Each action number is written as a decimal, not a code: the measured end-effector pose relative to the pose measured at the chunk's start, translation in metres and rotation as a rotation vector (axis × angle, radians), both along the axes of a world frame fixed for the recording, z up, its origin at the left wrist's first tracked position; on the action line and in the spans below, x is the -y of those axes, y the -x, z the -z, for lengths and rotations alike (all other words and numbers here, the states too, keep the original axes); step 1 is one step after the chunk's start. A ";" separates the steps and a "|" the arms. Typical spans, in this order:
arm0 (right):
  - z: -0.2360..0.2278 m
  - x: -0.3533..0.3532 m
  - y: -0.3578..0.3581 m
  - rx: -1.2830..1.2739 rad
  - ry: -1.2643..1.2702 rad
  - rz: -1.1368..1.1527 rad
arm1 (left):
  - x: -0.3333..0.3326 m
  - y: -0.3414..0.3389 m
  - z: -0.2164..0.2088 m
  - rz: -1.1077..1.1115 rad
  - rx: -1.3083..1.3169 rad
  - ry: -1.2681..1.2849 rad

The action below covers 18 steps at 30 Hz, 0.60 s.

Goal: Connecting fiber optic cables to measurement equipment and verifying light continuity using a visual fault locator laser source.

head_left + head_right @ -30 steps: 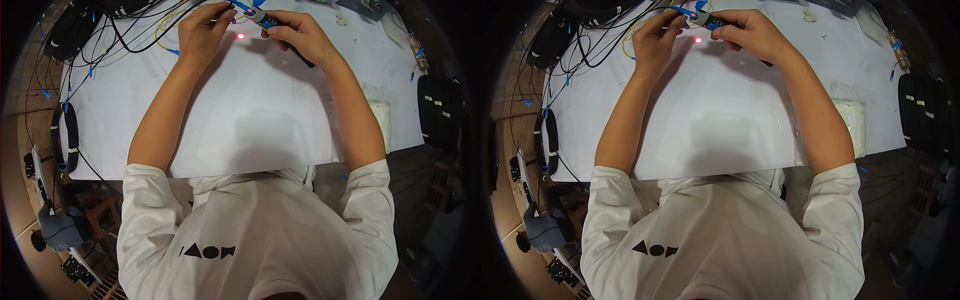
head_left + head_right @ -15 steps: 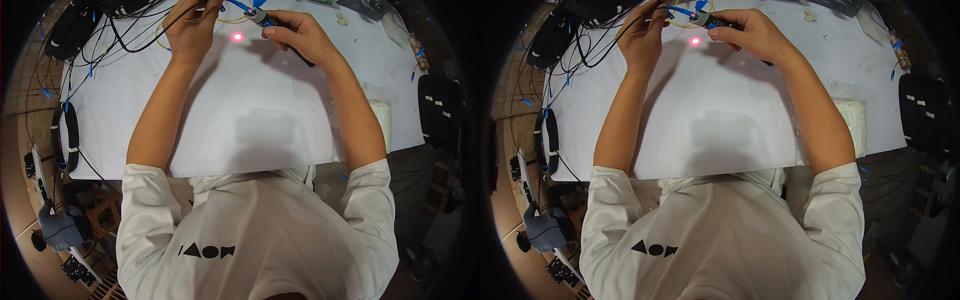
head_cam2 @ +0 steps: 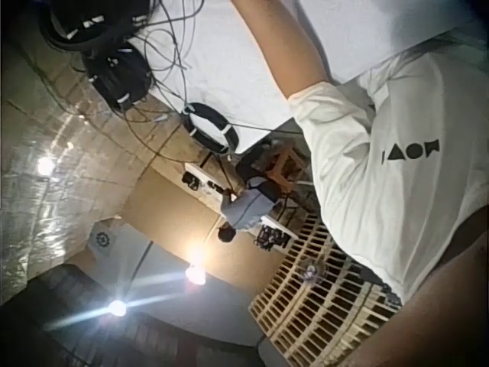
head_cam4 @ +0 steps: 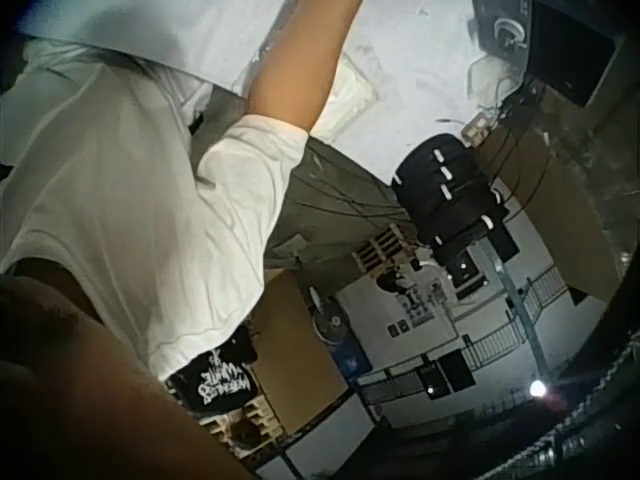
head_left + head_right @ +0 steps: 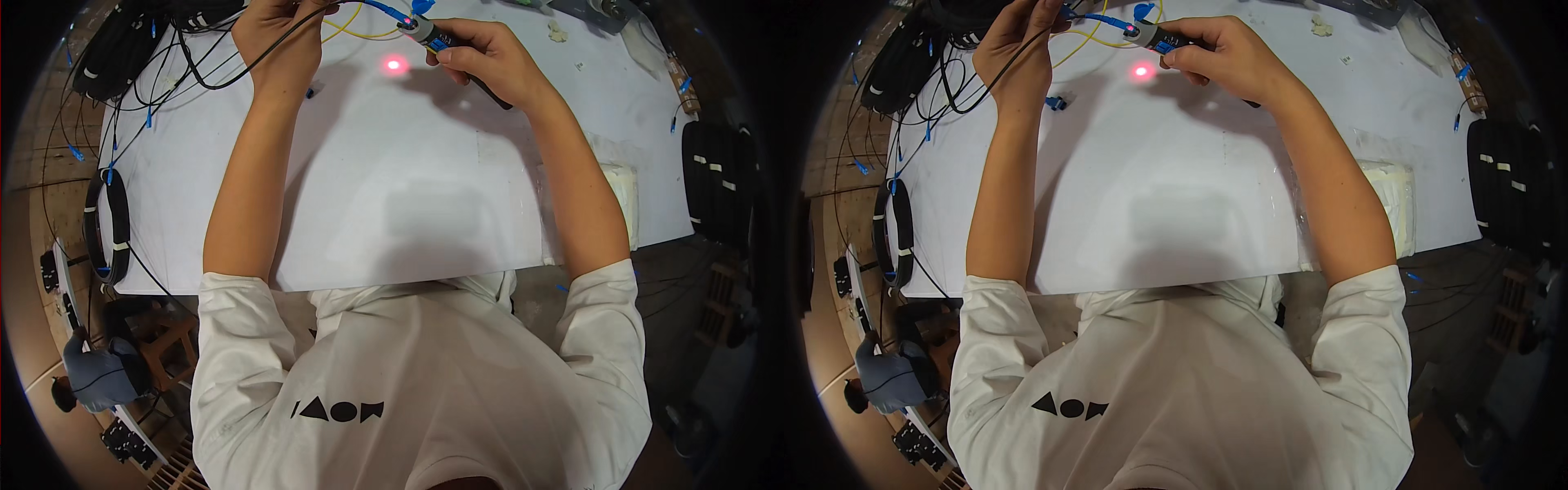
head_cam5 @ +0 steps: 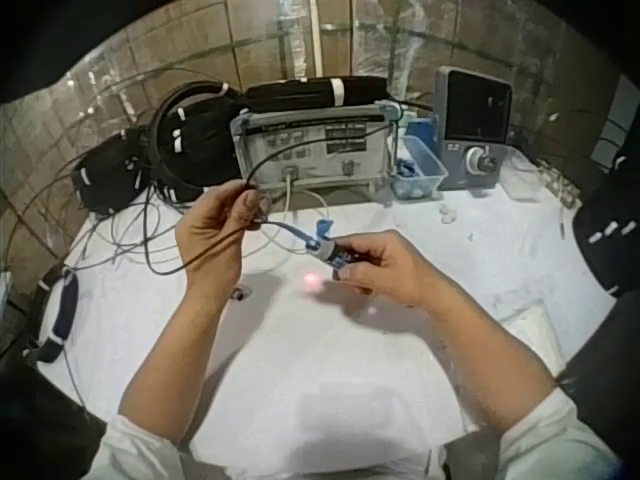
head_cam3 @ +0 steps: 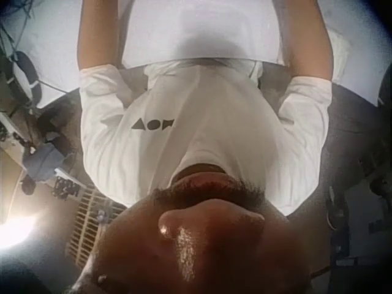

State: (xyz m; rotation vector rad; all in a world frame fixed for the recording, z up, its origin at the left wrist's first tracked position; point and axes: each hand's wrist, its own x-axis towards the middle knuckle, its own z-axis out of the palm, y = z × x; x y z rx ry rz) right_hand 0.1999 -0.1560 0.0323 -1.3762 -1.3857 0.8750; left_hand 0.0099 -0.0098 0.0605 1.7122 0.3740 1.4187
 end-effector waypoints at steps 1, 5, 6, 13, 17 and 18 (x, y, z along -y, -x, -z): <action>0.001 -0.001 0.000 -0.026 -0.011 -0.010 | -0.002 -0.001 0.000 0.004 0.021 -0.012; 0.000 0.000 -0.001 -0.010 -0.006 0.007 | -0.004 0.000 0.002 -0.020 0.027 -0.021; 0.001 0.000 -0.001 -0.008 -0.012 0.004 | -0.004 -0.001 0.003 -0.050 0.010 -0.019; -0.001 0.001 0.002 0.000 -0.003 0.028 | -0.008 -0.004 0.033 0.110 -0.040 0.060; 0.003 0.000 0.000 -0.020 -0.024 0.022 | 0.003 -0.007 0.047 0.023 -0.327 0.165; 0.003 -0.001 0.000 -0.019 -0.024 0.022 | 0.004 -0.007 0.050 0.038 -0.417 0.172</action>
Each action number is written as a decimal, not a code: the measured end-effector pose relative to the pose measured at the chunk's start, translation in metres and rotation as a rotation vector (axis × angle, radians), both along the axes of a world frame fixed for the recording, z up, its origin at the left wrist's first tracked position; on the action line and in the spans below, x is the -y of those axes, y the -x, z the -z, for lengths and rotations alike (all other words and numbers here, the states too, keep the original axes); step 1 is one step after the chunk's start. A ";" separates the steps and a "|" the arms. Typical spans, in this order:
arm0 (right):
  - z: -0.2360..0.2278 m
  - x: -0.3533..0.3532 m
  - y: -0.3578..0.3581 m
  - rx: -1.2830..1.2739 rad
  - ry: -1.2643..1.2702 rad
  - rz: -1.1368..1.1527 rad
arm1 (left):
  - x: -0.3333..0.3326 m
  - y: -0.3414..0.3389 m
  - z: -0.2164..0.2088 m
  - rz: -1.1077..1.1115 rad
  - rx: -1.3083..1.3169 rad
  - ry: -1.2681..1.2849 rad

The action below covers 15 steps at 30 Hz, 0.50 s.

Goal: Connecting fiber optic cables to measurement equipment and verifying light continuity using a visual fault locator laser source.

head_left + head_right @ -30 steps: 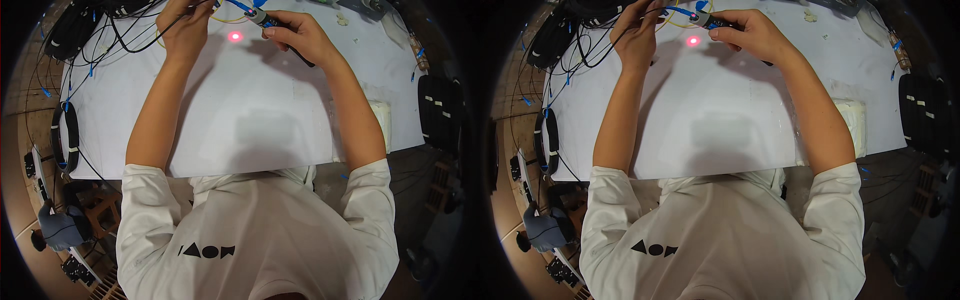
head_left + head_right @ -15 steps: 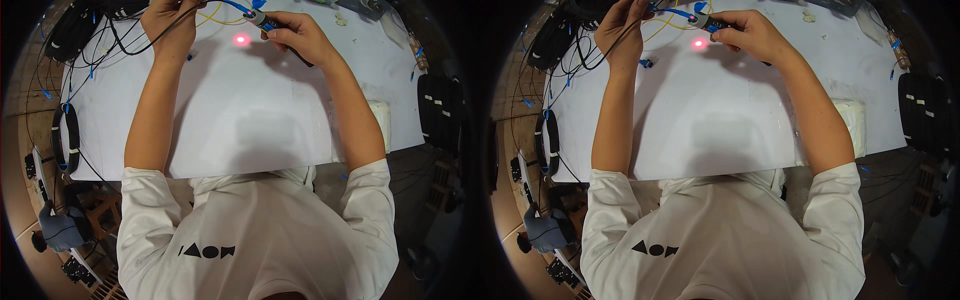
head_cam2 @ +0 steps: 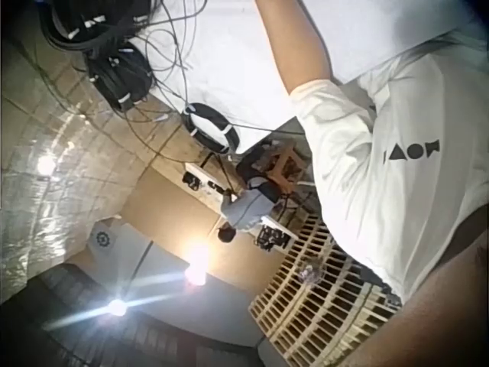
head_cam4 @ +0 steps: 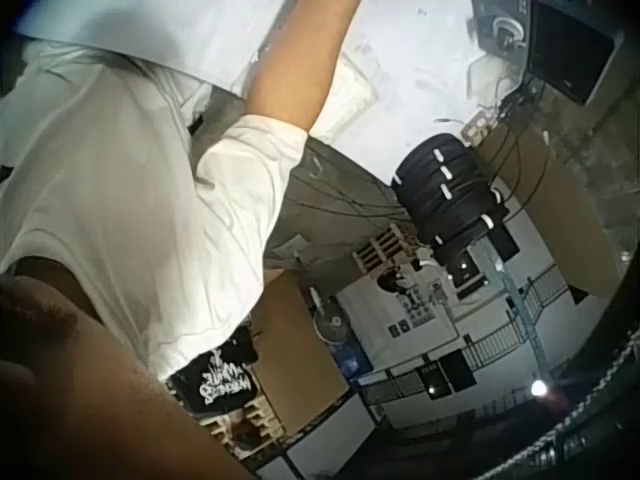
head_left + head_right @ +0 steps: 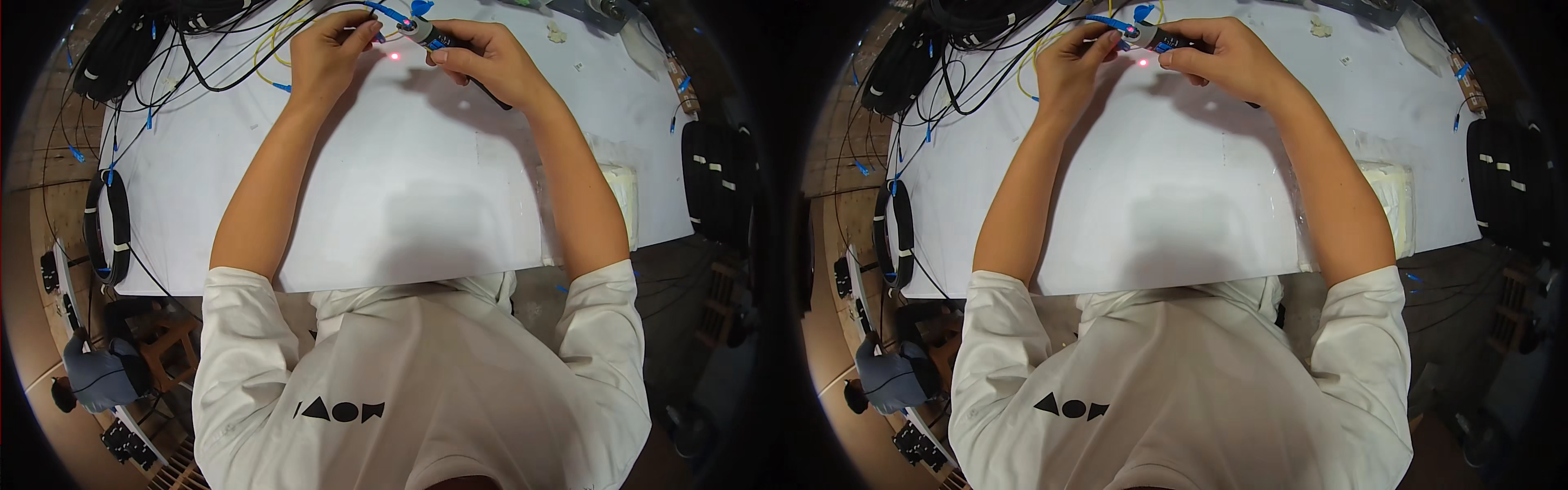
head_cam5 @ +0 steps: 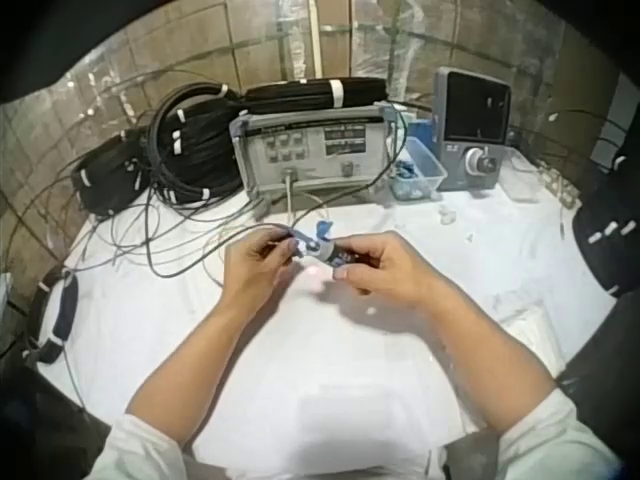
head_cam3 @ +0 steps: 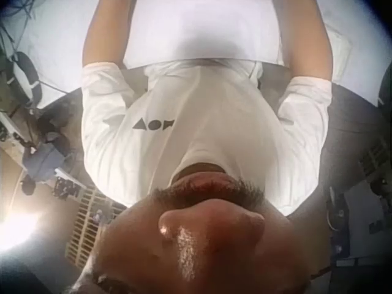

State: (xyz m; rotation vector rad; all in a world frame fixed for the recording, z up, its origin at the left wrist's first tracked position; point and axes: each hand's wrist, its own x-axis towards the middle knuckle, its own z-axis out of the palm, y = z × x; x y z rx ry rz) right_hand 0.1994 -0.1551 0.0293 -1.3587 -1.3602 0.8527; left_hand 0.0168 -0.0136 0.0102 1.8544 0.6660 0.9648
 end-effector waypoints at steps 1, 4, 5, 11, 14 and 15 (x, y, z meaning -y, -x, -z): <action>0.000 0.000 0.000 0.001 0.002 -0.001 | -0.001 0.000 0.002 0.014 -0.018 -0.001; 0.002 -0.002 -0.001 0.010 0.011 -0.001 | -0.001 0.000 0.007 -0.019 -0.086 0.042; 0.003 -0.002 -0.001 0.019 0.018 -0.002 | -0.002 -0.001 0.009 -0.034 -0.098 -0.008; 0.003 -0.001 -0.001 0.030 0.035 0.004 | -0.001 -0.002 0.010 -0.015 -0.118 0.056; 0.002 -0.002 0.001 0.033 0.047 0.008 | -0.008 -0.003 0.016 0.020 -0.068 0.086; 0.002 -0.002 0.001 0.043 0.051 0.006 | -0.011 -0.003 0.019 0.025 -0.052 0.150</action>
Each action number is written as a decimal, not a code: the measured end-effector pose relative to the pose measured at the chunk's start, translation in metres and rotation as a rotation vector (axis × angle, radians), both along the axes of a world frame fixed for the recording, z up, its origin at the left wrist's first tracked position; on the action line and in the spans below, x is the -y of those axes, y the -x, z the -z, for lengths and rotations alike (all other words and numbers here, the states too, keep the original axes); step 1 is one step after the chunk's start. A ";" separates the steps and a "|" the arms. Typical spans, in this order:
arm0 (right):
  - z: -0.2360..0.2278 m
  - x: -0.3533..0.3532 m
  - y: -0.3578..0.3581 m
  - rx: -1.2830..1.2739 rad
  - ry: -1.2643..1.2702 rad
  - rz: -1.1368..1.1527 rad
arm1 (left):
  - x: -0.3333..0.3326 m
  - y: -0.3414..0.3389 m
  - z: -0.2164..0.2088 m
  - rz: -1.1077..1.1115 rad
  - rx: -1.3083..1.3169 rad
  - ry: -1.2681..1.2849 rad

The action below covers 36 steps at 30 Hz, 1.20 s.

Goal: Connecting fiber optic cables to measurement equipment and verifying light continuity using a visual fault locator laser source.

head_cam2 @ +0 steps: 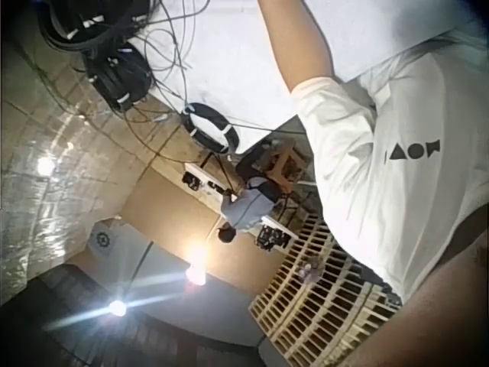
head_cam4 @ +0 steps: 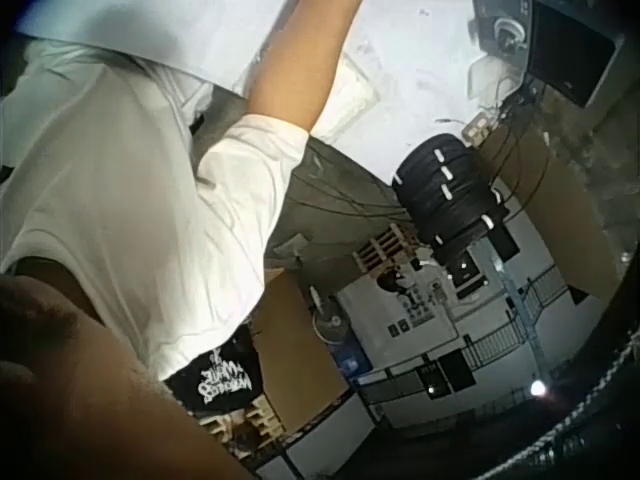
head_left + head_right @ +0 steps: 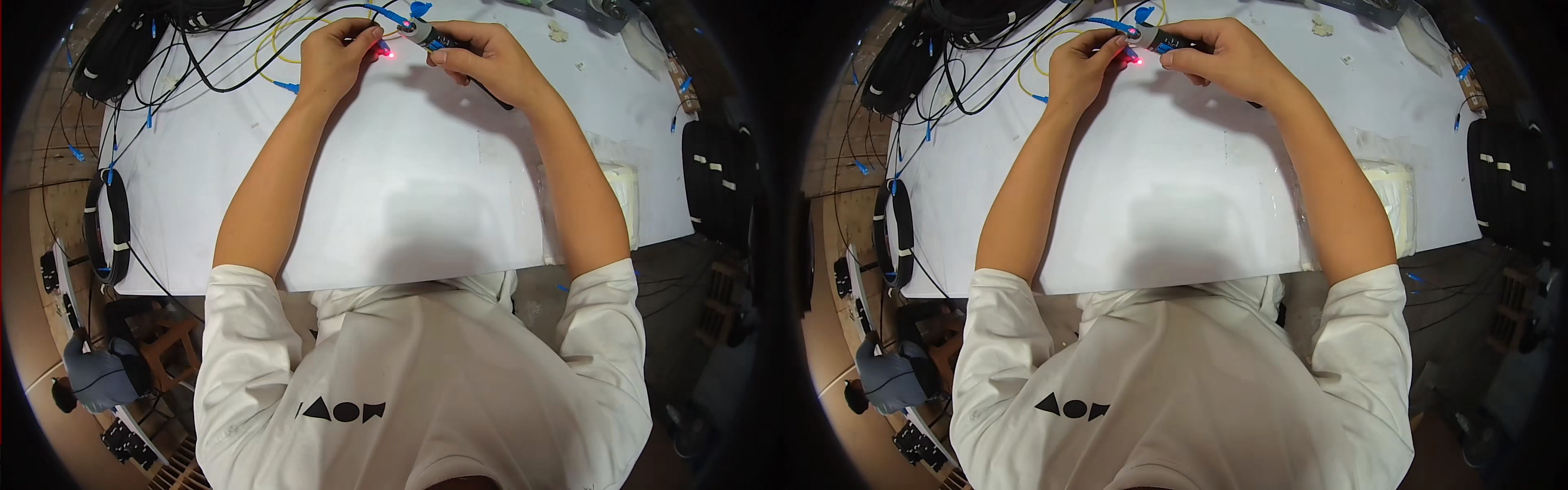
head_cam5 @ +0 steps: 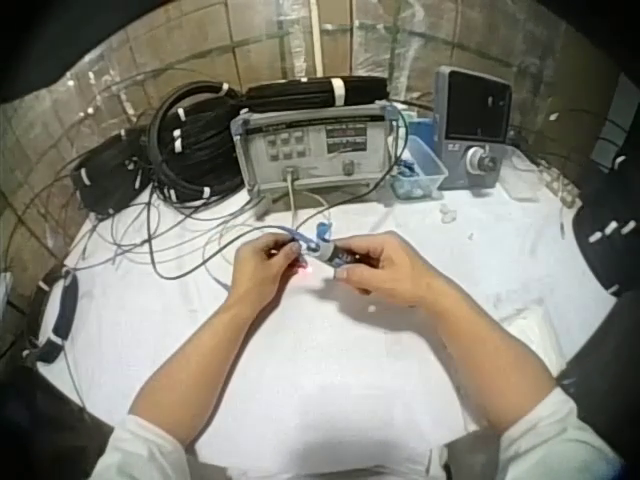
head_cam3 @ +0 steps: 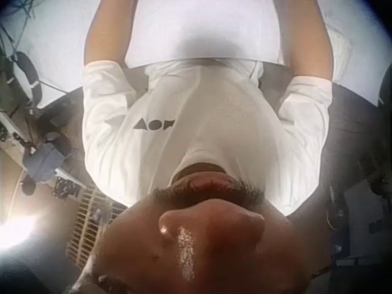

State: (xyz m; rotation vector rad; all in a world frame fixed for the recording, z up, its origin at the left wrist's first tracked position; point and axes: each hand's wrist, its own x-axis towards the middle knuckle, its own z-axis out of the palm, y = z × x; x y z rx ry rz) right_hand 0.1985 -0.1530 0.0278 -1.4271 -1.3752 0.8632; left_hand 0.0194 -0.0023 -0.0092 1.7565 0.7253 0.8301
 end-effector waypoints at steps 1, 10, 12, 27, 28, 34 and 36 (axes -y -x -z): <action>0.000 0.000 -0.001 0.011 0.005 0.001 | -0.001 -0.001 0.000 0.005 0.016 0.065; 0.001 0.001 -0.001 -0.019 -0.015 -0.054 | -0.006 -0.003 0.002 0.017 0.067 0.156; 0.000 0.002 -0.001 -0.045 0.004 -0.073 | -0.006 -0.003 0.001 0.005 0.042 0.168; -0.004 0.003 -0.001 -0.025 0.047 -0.106 | -0.004 -0.001 0.000 0.001 0.032 0.180; -0.003 0.002 -0.002 -0.014 0.061 -0.094 | -0.005 -0.001 0.001 0.014 0.045 0.188; -0.006 0.003 -0.001 0.001 0.062 -0.060 | -0.006 -0.002 0.003 0.024 0.059 0.178; -0.004 0.003 -0.002 -0.004 0.066 -0.054 | -0.006 -0.002 0.003 0.027 0.057 0.167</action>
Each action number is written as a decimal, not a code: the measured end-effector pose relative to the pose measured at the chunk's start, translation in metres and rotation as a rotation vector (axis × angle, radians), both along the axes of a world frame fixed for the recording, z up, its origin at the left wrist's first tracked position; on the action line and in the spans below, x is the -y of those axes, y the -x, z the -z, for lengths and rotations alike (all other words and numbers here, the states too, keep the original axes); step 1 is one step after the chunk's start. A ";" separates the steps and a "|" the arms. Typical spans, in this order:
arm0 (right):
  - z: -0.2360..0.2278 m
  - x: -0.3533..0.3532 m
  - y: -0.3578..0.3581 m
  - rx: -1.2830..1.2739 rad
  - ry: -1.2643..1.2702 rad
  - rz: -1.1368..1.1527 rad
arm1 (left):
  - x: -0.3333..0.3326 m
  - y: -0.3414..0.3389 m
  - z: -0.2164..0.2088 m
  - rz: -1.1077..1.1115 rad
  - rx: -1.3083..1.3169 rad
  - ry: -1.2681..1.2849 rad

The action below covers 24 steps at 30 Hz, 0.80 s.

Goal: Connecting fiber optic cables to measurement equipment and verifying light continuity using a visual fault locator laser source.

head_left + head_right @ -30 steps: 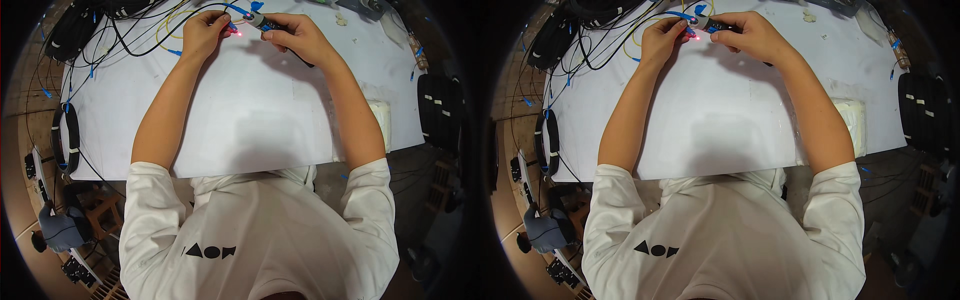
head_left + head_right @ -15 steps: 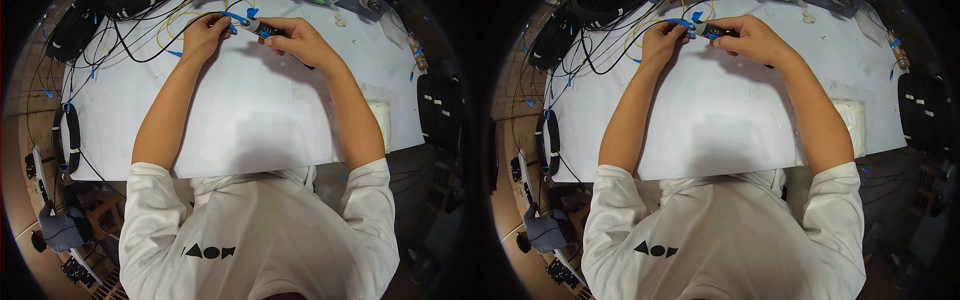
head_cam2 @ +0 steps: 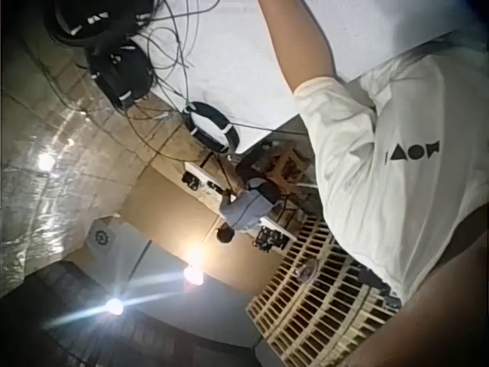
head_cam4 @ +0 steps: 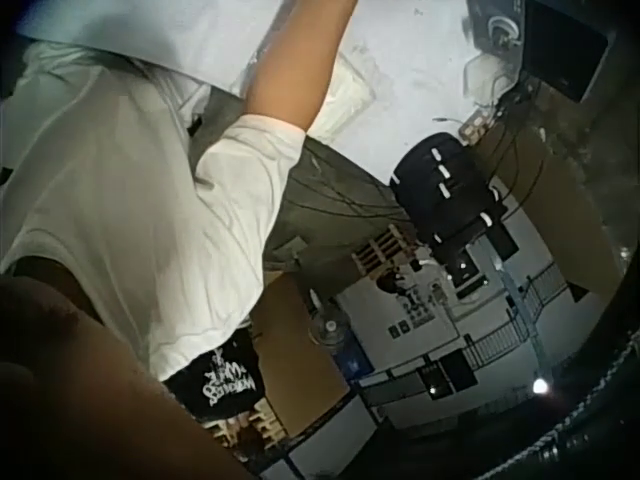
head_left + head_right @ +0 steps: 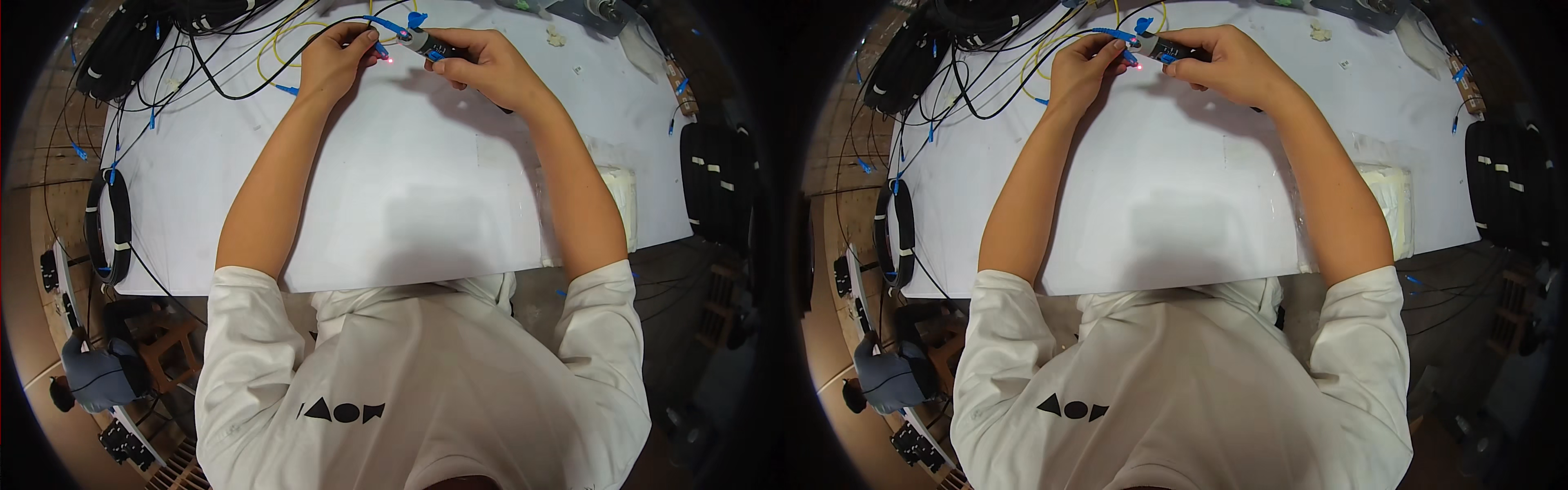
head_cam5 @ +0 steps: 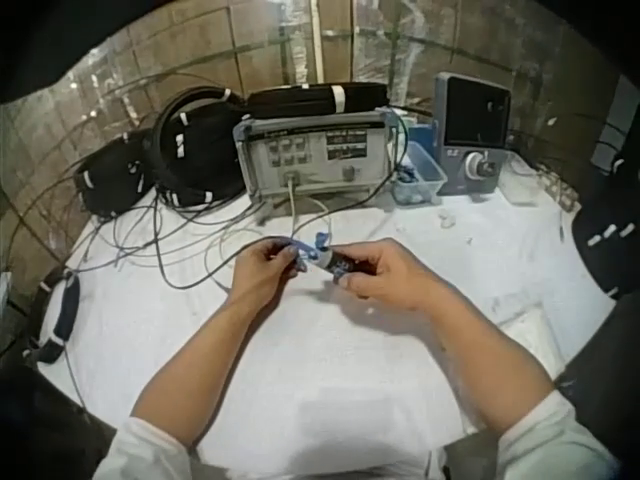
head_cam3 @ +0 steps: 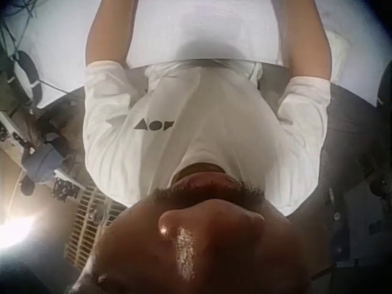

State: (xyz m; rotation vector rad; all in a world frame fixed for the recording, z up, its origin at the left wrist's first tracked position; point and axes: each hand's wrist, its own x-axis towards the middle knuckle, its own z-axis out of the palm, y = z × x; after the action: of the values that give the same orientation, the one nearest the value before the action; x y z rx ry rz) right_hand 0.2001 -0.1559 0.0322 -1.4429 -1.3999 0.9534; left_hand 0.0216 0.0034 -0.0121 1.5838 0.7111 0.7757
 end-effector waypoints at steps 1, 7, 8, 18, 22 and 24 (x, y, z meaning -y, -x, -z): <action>0.000 0.000 0.000 0.015 -0.011 -0.008 | 0.000 0.000 0.000 0.005 0.012 -0.002; 0.000 0.000 0.001 0.000 -0.014 0.009 | -0.001 0.000 0.000 -0.019 -0.022 0.002; -0.001 0.000 0.001 0.003 -0.011 -0.001 | 0.000 0.001 -0.001 -0.012 -0.035 0.004; -0.003 0.001 0.002 -0.016 0.018 -0.012 | 0.003 0.002 -0.002 -0.006 -0.018 0.017; -0.002 0.001 0.003 -0.014 0.023 0.002 | 0.005 0.003 -0.002 -0.028 -0.020 0.010; -0.004 0.001 0.004 -0.016 0.021 0.005 | 0.006 0.002 0.000 -0.039 0.002 -0.017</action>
State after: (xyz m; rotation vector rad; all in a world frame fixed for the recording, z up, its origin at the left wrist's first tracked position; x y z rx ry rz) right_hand 0.1964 -0.1573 0.0366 -1.4504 -1.3781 0.9768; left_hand 0.0191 -0.0027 -0.0119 1.5886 0.7374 0.8135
